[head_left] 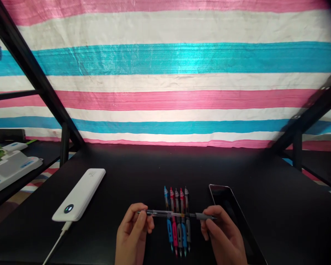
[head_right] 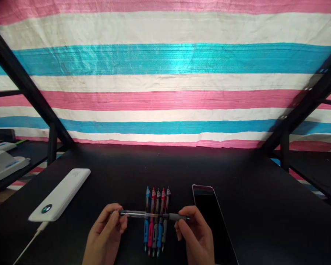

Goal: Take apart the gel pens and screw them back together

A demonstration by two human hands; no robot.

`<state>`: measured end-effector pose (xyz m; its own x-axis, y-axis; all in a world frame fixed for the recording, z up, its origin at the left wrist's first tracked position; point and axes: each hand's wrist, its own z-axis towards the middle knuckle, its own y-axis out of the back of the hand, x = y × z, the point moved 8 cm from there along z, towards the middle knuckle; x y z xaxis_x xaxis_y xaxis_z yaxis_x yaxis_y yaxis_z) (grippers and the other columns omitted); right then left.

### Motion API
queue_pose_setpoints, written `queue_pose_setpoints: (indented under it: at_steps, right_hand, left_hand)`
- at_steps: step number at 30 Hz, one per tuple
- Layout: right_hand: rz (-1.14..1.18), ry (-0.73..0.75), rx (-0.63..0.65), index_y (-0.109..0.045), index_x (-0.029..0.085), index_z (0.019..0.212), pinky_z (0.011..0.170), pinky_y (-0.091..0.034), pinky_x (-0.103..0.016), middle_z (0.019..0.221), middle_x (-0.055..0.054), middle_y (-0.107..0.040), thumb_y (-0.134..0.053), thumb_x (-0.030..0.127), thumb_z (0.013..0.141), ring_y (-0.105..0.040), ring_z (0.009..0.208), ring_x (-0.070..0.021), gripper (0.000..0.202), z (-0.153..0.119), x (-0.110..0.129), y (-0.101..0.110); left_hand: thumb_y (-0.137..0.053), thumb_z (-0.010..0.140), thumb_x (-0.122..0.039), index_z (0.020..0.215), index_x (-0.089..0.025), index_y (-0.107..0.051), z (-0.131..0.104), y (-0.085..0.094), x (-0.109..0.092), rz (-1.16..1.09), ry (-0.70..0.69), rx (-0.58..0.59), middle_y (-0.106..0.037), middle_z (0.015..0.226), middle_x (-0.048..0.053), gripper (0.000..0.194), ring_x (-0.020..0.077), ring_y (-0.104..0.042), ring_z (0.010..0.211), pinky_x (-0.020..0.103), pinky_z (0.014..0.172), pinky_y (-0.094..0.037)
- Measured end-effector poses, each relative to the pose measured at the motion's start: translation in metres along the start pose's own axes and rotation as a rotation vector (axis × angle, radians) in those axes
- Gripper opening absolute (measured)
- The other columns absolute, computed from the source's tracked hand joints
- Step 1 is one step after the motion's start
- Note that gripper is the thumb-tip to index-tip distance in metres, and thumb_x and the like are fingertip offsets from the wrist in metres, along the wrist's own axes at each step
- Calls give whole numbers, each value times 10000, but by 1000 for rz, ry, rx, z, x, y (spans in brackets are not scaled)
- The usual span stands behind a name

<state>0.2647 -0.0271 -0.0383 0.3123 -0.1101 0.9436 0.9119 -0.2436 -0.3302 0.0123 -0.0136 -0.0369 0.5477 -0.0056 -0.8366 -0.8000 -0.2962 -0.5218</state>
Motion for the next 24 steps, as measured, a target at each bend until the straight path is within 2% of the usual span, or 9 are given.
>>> queue_pose_setpoints:
  at_steps: [8, 13, 24]
  right_hand:
    - [154, 8, 23, -728, 222, 889, 502, -476, -219, 772, -16, -571, -793, 342, 822, -553, 610, -133, 152, 5, -7, 8]
    - [139, 28, 45, -723, 224, 893, 504, -475, -220, 789, -14, -559, -768, 349, 849, -550, 609, -129, 140, 4, -7, 6]
    - [109, 63, 83, -721, 226, 900, 513, -470, -218, 757, -10, -561, -752, 367, 863, -545, 599, -128, 149, 5, -3, 2]
  left_hand:
    - [-892, 648, -388, 813, -167, -719, -6, -3, -6, -61, -9, -104, -537, 633, -19, 326, 111, -506, 576, 194, 518, -411]
    - [-896, 651, -391, 826, -173, -717, -7, -5, -4, -67, 19, -71, -561, 613, -16, 332, 108, -502, 581, 181, 531, -412]
    - [-875, 694, -403, 854, -181, -724, 3, 2, 5, -40, 37, 18, -581, 623, -9, 313, 126, -533, 599, 203, 555, -450]
